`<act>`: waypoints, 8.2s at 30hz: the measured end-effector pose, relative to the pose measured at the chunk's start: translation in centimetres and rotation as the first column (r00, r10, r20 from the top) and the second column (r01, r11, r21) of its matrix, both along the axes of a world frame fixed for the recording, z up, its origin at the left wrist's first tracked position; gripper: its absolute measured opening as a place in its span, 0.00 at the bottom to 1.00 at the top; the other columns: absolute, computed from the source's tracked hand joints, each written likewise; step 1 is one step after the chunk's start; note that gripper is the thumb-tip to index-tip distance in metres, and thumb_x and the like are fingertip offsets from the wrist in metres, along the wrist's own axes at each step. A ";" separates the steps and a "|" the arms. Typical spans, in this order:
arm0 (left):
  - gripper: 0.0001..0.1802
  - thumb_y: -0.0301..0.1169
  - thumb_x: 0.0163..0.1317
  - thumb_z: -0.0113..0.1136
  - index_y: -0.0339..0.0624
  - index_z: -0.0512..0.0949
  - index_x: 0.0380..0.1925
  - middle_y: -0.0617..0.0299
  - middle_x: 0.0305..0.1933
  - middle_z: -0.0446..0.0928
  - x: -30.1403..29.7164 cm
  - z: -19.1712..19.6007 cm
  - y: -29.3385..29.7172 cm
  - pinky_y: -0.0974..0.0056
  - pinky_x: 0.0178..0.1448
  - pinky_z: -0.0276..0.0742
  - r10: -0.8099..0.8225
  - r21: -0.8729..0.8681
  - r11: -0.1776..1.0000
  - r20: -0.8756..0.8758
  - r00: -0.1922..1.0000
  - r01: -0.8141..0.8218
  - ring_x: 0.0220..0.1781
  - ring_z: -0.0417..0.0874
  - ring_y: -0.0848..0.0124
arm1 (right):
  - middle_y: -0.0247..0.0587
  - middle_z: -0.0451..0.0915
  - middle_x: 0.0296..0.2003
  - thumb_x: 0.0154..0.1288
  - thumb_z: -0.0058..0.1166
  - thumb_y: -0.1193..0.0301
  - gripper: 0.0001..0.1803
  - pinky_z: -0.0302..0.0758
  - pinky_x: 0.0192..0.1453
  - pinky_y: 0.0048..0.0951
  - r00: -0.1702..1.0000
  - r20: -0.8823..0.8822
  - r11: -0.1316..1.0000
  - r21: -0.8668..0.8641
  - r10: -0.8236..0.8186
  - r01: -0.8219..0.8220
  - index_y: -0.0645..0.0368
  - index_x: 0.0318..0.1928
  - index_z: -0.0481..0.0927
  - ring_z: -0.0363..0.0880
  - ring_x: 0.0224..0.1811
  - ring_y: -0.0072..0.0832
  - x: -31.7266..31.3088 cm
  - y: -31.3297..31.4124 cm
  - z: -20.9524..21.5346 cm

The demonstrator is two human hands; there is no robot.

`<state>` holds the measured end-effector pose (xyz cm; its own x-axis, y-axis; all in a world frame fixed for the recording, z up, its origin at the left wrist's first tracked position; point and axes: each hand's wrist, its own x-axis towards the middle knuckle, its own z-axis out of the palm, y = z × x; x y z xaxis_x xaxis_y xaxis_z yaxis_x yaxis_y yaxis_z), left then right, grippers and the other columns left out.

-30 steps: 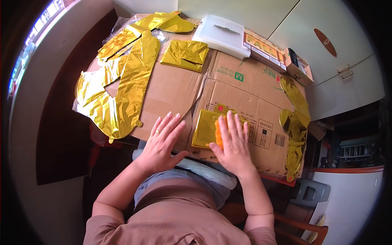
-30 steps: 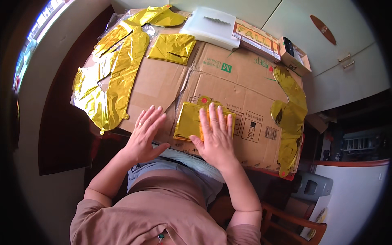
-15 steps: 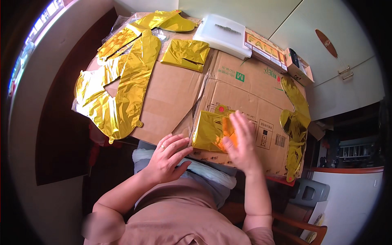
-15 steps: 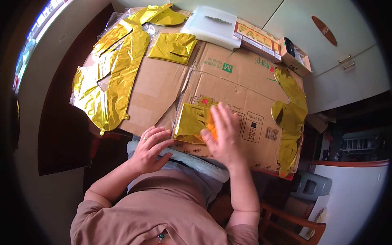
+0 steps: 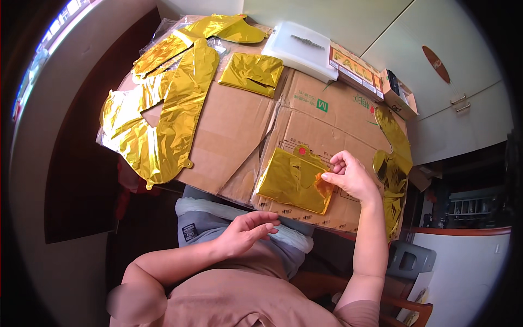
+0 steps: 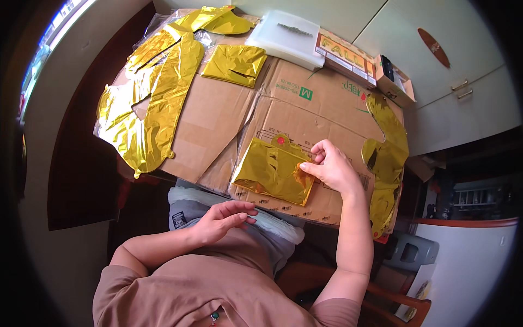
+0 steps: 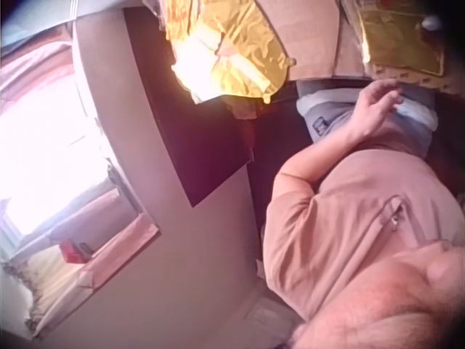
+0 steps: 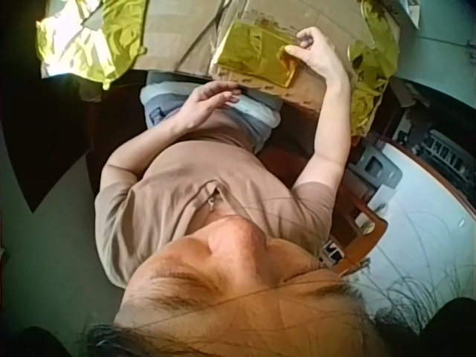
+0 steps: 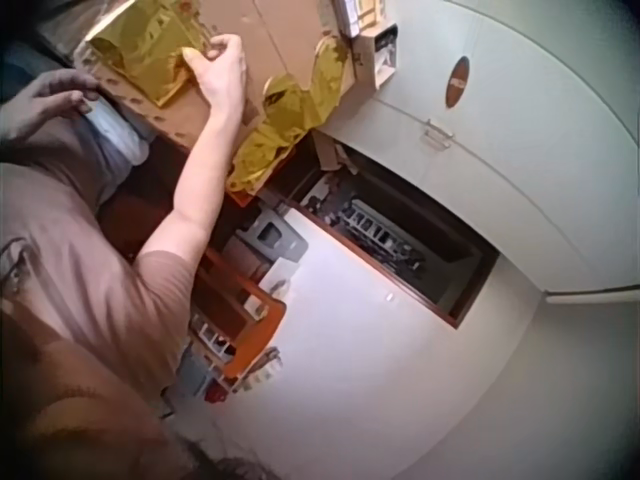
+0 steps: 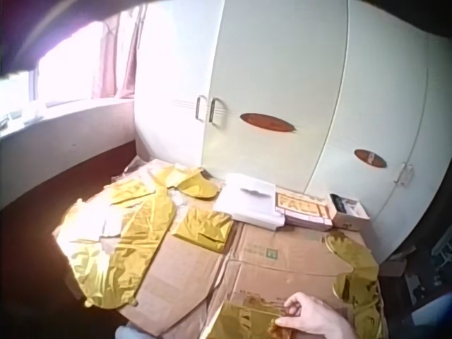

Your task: Folding gold-colored foil packaging sheets at a workstation.

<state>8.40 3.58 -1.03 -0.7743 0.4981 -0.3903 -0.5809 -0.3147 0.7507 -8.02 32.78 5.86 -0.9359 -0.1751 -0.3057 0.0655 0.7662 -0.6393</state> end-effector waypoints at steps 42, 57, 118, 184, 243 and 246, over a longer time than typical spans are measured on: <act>0.14 0.27 0.78 0.55 0.36 0.78 0.59 0.63 0.53 0.85 0.5 0.3 -1.5 0.65 0.56 0.83 0.108 0.139 0.982 0.121 0.987 -0.124 0.50 0.85 0.77 | 0.38 0.82 0.39 0.55 0.75 0.57 0.20 0.73 0.50 0.40 0.637 -0.640 0.847 0.039 0.429 -0.531 0.55 0.42 0.85 0.79 0.40 0.38 12.2 -2.6 0.7; 0.15 0.25 0.76 0.58 0.34 0.77 0.60 0.62 0.54 0.84 0.6 -3.1 -0.8 0.67 0.61 0.80 0.086 0.073 0.993 0.052 0.995 -0.090 0.52 0.84 0.77 | 0.46 0.83 0.30 0.61 0.68 0.57 0.18 0.79 0.41 0.41 0.924 -0.041 0.925 0.032 0.380 -0.379 0.61 0.32 0.87 0.84 0.34 0.41 3.1 -13.9 0.6; 0.13 0.37 0.77 0.59 0.40 0.82 0.52 0.66 0.44 0.85 -0.2 -0.3 -1.1 0.64 0.42 0.86 0.146 -0.076 0.988 0.111 0.983 -0.138 0.41 0.85 0.76 | 0.53 0.72 0.71 0.74 0.57 0.58 0.31 0.57 0.80 0.52 0.717 -0.567 0.914 0.270 0.405 -0.303 0.63 0.70 0.72 0.66 0.76 0.46 14.1 -4.2 -2.0; 0.15 0.18 0.73 0.53 0.34 0.77 0.58 0.53 0.55 0.84 -0.1 -0.1 -2.1 0.60 0.60 0.87 0.153 0.243 0.921 0.491 0.857 -0.304 0.52 0.88 0.65 | 0.33 0.83 0.31 0.69 0.66 0.66 0.12 0.73 0.27 0.17 0.876 0.474 0.896 -0.345 -0.091 0.279 0.62 0.43 0.81 0.80 0.26 0.16 10.3 -1.1 0.2; 0.19 0.30 0.59 0.72 0.41 0.83 0.50 0.54 0.59 0.81 -8.0 1.3 -4.6 0.49 0.72 0.75 -0.570 -0.473 0.671 -0.821 0.011 -0.571 0.69 0.78 0.52 | 0.44 0.84 0.37 0.70 0.58 0.81 0.22 0.87 0.40 0.27 0.850 0.326 0.569 -0.637 -0.413 0.520 0.70 0.60 0.66 0.87 0.33 0.27 17.5 -3.2 -3.6; 0.19 0.31 0.60 0.71 0.41 0.83 0.52 0.53 0.61 0.80 -8.5 0.7 -4.4 0.48 0.75 0.71 -0.637 -0.534 0.631 -0.770 0.016 -0.563 0.69 0.78 0.55 | 0.45 0.84 0.37 0.72 0.56 0.80 0.21 0.86 0.38 0.27 0.854 0.303 0.587 -0.626 -0.424 0.514 0.70 0.60 0.66 0.87 0.32 0.28 17.7 -2.9 -4.3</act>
<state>-0.08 -0.83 -0.31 -0.6154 0.6354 0.4665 0.7882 0.5035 0.3540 9.72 29.88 1.53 -0.9155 0.0831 -0.3937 0.3936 -0.0189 -0.9191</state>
